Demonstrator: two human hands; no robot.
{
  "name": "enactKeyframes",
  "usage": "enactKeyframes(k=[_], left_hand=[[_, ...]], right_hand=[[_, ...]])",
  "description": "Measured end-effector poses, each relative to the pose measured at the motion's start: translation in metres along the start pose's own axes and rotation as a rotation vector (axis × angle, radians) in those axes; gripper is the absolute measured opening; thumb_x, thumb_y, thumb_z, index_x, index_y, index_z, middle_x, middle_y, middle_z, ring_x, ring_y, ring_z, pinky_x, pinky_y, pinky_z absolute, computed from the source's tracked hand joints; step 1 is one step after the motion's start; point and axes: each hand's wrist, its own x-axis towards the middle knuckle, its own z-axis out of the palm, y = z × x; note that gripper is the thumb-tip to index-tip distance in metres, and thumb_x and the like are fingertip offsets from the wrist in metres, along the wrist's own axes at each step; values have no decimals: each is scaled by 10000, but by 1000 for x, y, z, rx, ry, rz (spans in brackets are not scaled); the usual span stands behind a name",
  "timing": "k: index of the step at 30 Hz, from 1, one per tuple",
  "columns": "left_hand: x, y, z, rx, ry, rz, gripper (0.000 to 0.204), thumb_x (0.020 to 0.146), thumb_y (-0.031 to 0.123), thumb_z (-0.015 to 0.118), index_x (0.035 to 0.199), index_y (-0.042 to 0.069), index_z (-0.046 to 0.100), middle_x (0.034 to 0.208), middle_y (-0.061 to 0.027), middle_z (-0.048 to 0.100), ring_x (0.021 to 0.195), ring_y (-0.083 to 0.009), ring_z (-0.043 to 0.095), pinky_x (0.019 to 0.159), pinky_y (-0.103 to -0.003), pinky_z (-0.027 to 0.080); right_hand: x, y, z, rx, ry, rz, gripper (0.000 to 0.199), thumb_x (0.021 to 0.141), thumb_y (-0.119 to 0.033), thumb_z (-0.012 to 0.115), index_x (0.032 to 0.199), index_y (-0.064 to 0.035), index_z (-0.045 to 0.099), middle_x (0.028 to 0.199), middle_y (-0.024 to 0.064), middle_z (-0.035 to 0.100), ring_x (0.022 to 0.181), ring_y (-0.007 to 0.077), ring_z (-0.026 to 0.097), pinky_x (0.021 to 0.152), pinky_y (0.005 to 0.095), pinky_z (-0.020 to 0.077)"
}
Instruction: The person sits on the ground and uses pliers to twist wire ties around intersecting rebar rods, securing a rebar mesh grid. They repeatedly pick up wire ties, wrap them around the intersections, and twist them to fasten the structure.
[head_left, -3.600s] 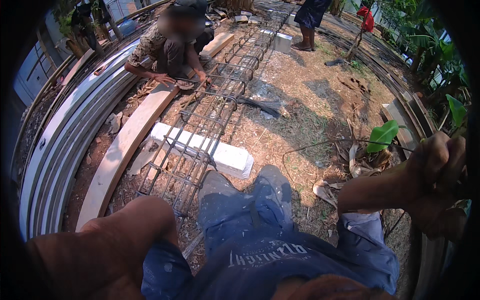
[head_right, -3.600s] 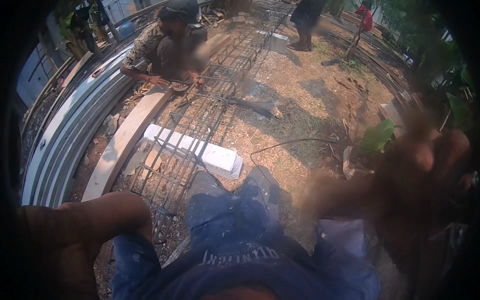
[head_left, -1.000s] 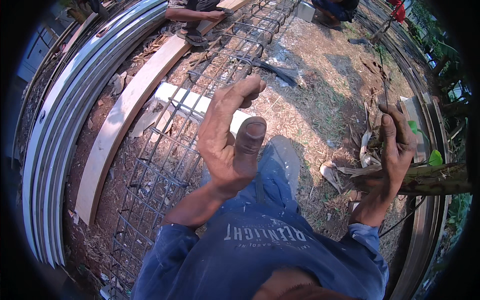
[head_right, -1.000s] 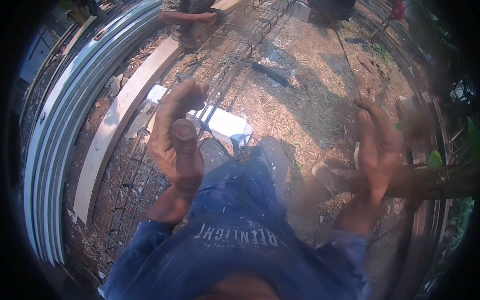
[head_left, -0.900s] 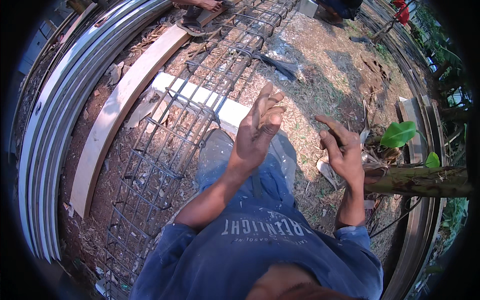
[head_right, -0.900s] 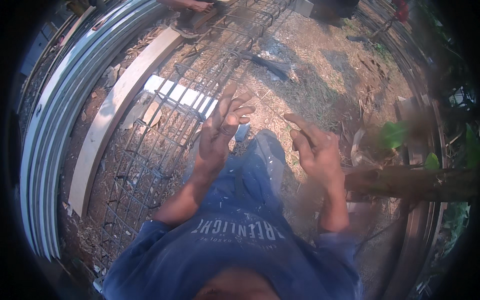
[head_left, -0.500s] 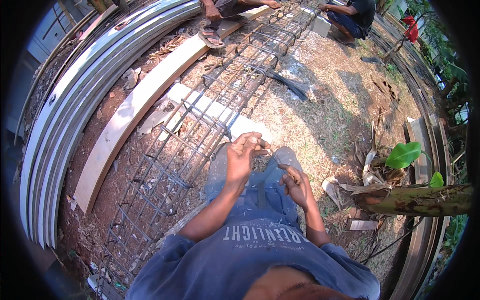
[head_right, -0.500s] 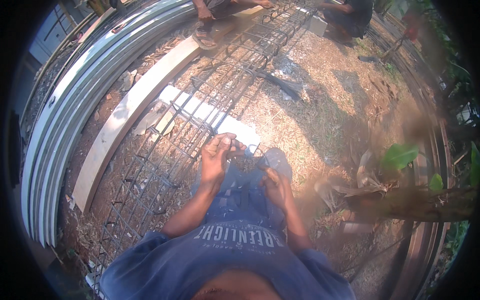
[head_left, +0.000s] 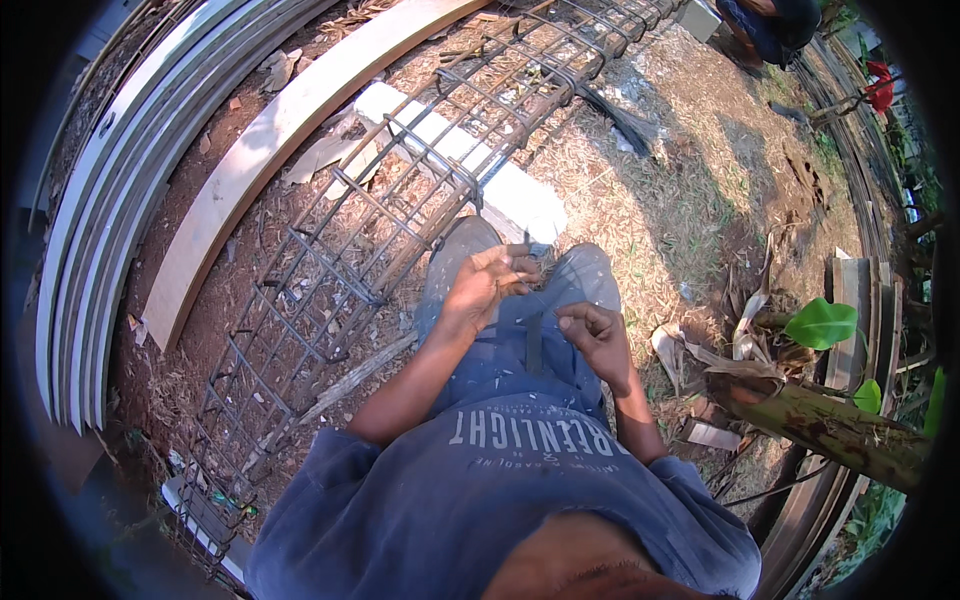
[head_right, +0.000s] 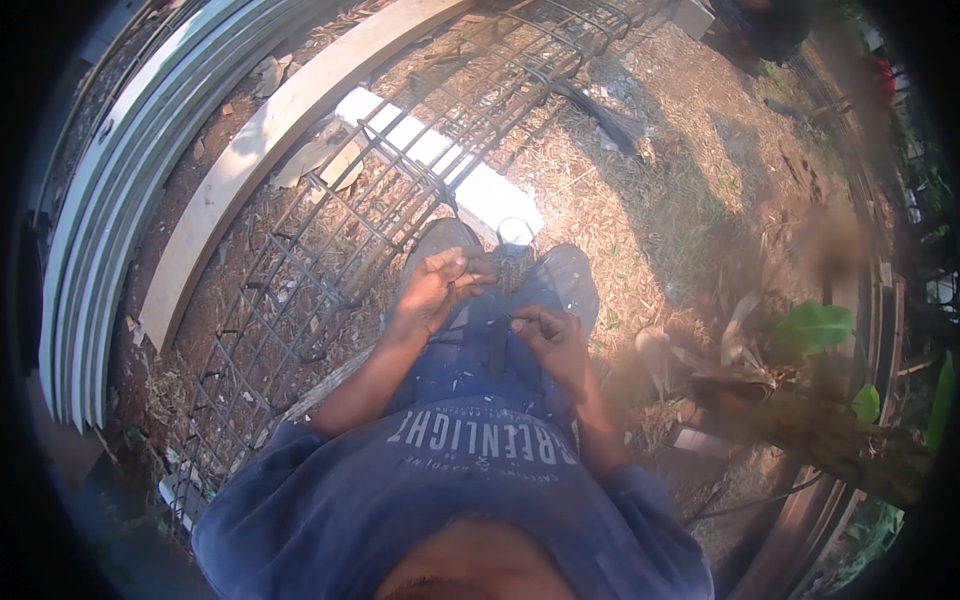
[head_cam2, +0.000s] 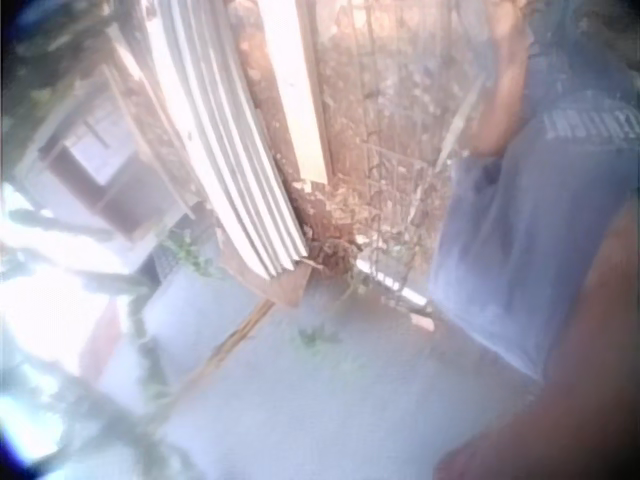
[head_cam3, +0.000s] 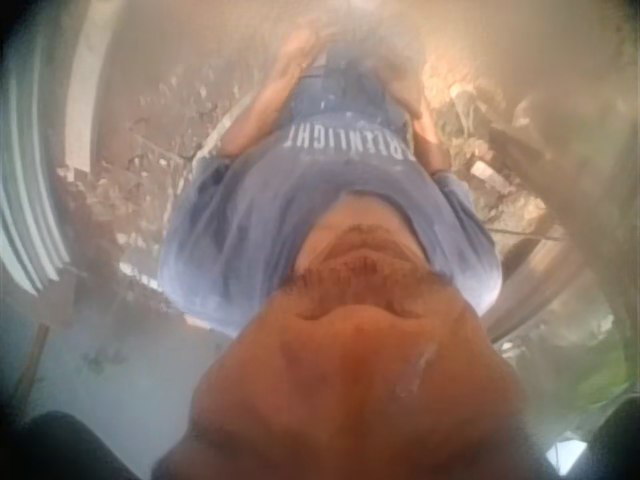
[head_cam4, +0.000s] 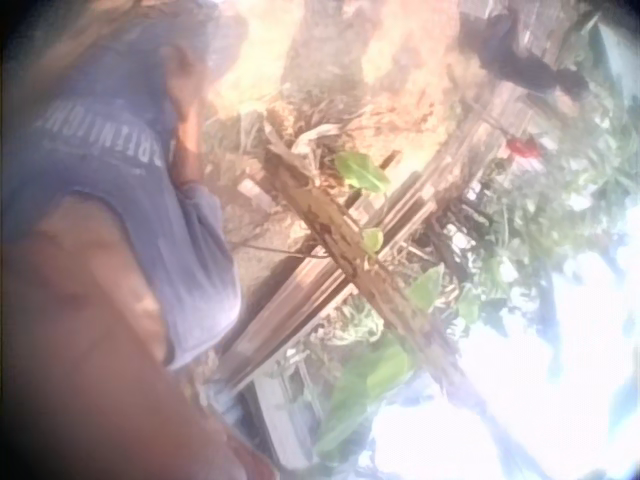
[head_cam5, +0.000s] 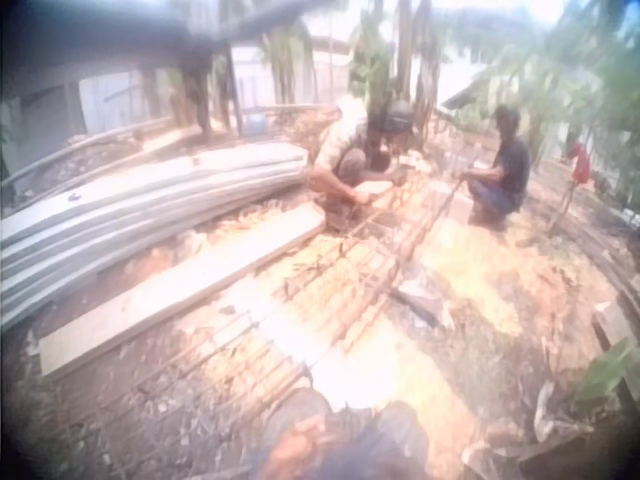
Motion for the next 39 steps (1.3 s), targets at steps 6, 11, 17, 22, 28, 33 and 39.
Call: enactKeyframes(k=[6,11,17,22,28,33,39], left_hand=[[-4,-15,-5,209,-40,-7,319,1005,158,444,1205,-66,552,1004,-149,660,919,-231,651,777,-325,532],[6,2,-30,1120,451,399,359,930,211,566,1183,-43,585,1094,-208,633,1032,-333,600,931,-418,454],[42,28,-82,1526,555,526,384,842,238,657,1146,4,634,1083,-249,610,1070,-392,563,952,-463,428],[106,26,-71,1543,604,500,346,791,226,712,1040,-8,658,969,-241,625,859,-388,648,758,-468,525],[123,1,-70,1392,858,635,253,819,226,683,999,49,695,949,-150,655,830,-327,645,702,-420,528],[122,-5,-77,1470,859,685,291,828,277,693,1063,107,710,928,-120,669,736,-298,658,595,-398,535],[79,21,-64,1154,853,781,295,808,167,684,1064,20,685,1131,-163,599,1058,-341,549,924,-426,458]], right_hand=[[19,11,12,248,-89,264,214,944,-141,580,1121,-33,634,653,-27,536,463,19,381,414,183,272],[54,61,10,287,115,311,240,934,-98,557,1158,-50,627,654,-10,545,455,17,372,393,181,266],[103,66,13,259,243,370,325,903,-12,459,1194,-11,603,696,16,579,455,33,382,384,189,279],[163,71,16,267,196,333,352,908,2,438,1237,8,561,865,61,647,517,42,434,439,189,354],[184,66,18,288,59,355,390,920,14,433,1304,20,497,1024,79,655,549,50,452,470,191,388],[196,69,28,303,35,413,367,904,11,460,1266,21,519,992,79,656,536,50,447,449,187,372],[163,66,42,164,-36,579,315,887,19,441,1173,15,573,850,52,623,480,50,416,373,186,303]])
